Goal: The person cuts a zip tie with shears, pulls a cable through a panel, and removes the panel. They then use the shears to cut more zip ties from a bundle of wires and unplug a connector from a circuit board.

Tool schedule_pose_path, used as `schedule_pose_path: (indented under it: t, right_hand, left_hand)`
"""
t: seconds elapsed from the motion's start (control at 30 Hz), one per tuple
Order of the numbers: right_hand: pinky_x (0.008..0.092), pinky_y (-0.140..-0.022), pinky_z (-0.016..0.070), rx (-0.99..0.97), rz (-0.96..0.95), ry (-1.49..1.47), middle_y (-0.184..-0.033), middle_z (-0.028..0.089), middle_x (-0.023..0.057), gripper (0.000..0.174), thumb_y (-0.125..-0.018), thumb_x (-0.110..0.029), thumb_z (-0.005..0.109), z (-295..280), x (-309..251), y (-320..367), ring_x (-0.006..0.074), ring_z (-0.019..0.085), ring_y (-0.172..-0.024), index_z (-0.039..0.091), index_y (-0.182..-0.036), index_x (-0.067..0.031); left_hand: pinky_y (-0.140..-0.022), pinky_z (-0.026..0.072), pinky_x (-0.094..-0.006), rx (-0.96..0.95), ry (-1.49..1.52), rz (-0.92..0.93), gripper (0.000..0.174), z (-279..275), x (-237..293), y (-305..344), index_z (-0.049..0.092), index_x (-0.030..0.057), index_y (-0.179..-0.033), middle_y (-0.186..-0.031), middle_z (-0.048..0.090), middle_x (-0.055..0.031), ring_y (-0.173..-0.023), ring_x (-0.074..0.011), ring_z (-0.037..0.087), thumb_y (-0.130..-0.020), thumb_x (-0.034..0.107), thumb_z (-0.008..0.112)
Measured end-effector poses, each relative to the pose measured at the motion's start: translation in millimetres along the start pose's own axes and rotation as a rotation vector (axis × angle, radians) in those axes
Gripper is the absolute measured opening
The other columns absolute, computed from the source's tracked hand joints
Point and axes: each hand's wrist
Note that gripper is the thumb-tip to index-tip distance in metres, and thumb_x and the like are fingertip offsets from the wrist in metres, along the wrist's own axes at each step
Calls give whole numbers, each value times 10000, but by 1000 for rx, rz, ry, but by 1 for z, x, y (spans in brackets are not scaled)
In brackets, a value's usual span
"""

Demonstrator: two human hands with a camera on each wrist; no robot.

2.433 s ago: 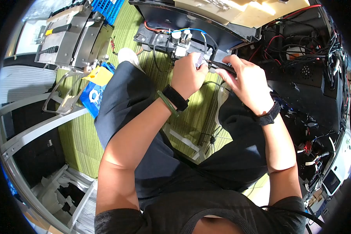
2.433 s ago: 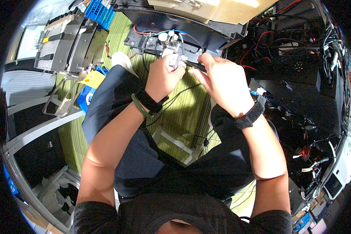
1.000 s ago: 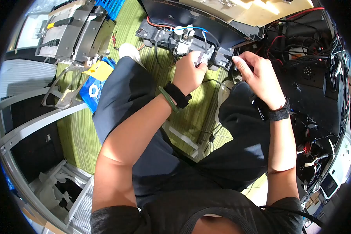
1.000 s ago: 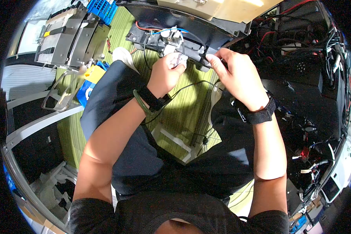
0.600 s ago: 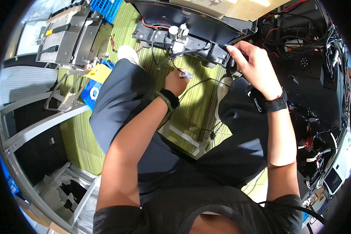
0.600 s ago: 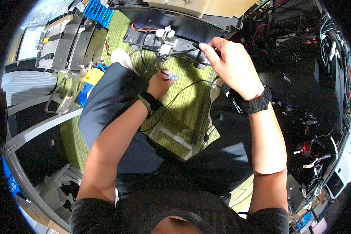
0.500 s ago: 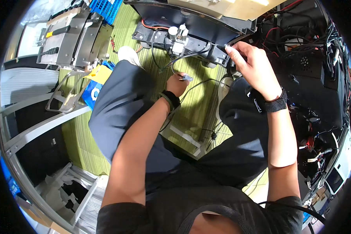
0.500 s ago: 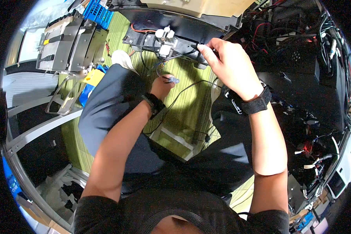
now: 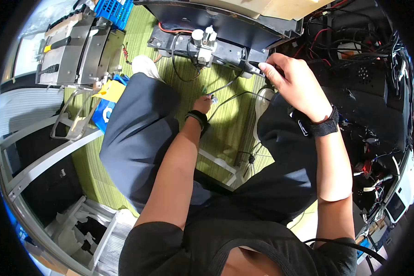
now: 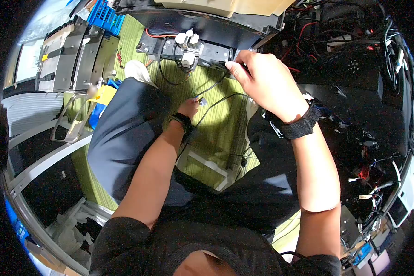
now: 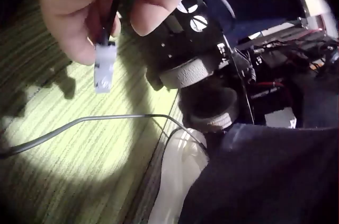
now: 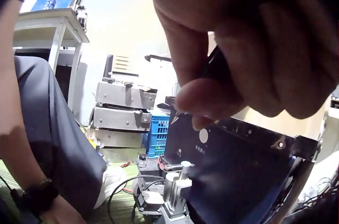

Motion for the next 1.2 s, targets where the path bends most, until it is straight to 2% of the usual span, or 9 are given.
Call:
schedule_pose_path:
  t: [0.1, 0.17, 0.23, 0.27, 0.4, 0.43, 0.5, 0.63, 1.2]
  right_hand:
    - [405, -610, 482, -17, 1, 6, -666, 595, 187, 279, -859, -274, 549, 2, 1, -2, 344, 607, -668, 607, -805, -6]
    - [409, -616, 481, -21, -2, 15, -672, 595, 191, 281, -861, -271, 546, 3, 1, -2, 346, 606, -675, 605, -802, -4]
    - [414, -623, 481, -20, -11, 26, -678, 595, 195, 282, -864, -269, 542, 2, 1, -3, 348, 606, -682, 603, -799, -1]
    - [419, -628, 480, -33, 9, 11, -685, 594, 198, 286, -869, -272, 532, 3, 2, -4, 351, 605, -692, 601, -806, -2]
    - [434, -639, 476, -55, 70, 35, -704, 593, 207, 292, -884, -283, 502, 3, 2, -5, 362, 601, -713, 594, -840, -9]
    - [434, -639, 476, -50, 68, 35, -704, 593, 207, 292, -884, -283, 502, 5, 4, -5, 362, 601, -713, 594, -840, -9]
    - [435, -656, 474, -22, 68, 48, -714, 599, 201, 294, -888, -295, 491, 12, 8, -6, 359, 604, -735, 592, -868, -19]
    - [430, -674, 474, 27, 78, -1, -725, 610, 190, 279, -881, -289, 507, 24, 21, -6, 353, 609, -760, 590, -883, -23]
    - [442, -712, 478, -57, 38, 251, -903, 581, 196, 216, -829, -191, 531, 103, 83, -65, 371, 581, -836, 512, -968, -26]
  left_hand:
    - [-787, 456, -413, 128, 439, -283, 304, -8, 5, -1, 630, 51, -1013, -946, 640, -173, -905, -331, 604, -764, 211, 564]
    - [-778, 459, -401, 259, 616, -231, 291, 5, -18, -19, 634, 57, -1018, -915, 644, -180, -888, -340, 608, -781, 212, 570]
    - [-716, 468, -369, 436, 731, -254, 249, -15, -7, -22, 642, 31, -967, -839, 659, -156, -803, -286, 630, -800, 200, 568]
    - [-629, 455, -306, 551, 1077, -127, 191, -47, 33, 1, 649, 13, -852, -742, 649, -108, -682, -180, 606, -808, 180, 567]
    - [-515, 367, -211, 632, 1038, 102, 164, -149, 112, 39, 622, 1, -749, -621, 566, -29, -546, -73, 484, -819, 125, 539]
    - [-496, 352, -208, 635, 944, 89, 142, -178, 134, 55, 613, -5, -803, -643, 562, -7, -545, -68, 467, -826, 94, 514]
    - [-539, 412, -202, 762, 1342, 224, 120, -203, 162, 61, 593, 5, -929, -768, 585, -30, -610, -91, 509, -867, 62, 509]
    - [-619, 468, -207, 750, 1315, 353, 244, -260, 205, 100, 528, -80, -1092, -944, 613, -125, -741, -127, 576, -887, 45, 484]
    - [-665, 470, -204, 743, 1406, 312, 229, -273, 217, 76, 572, -71, -1048, -929, 623, -114, -747, -115, 572, -851, 27, 509]
Point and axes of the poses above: each hand's wrist, its own y-axis away from the middle knuckle, its own z-axis out of the palm, x = y × z
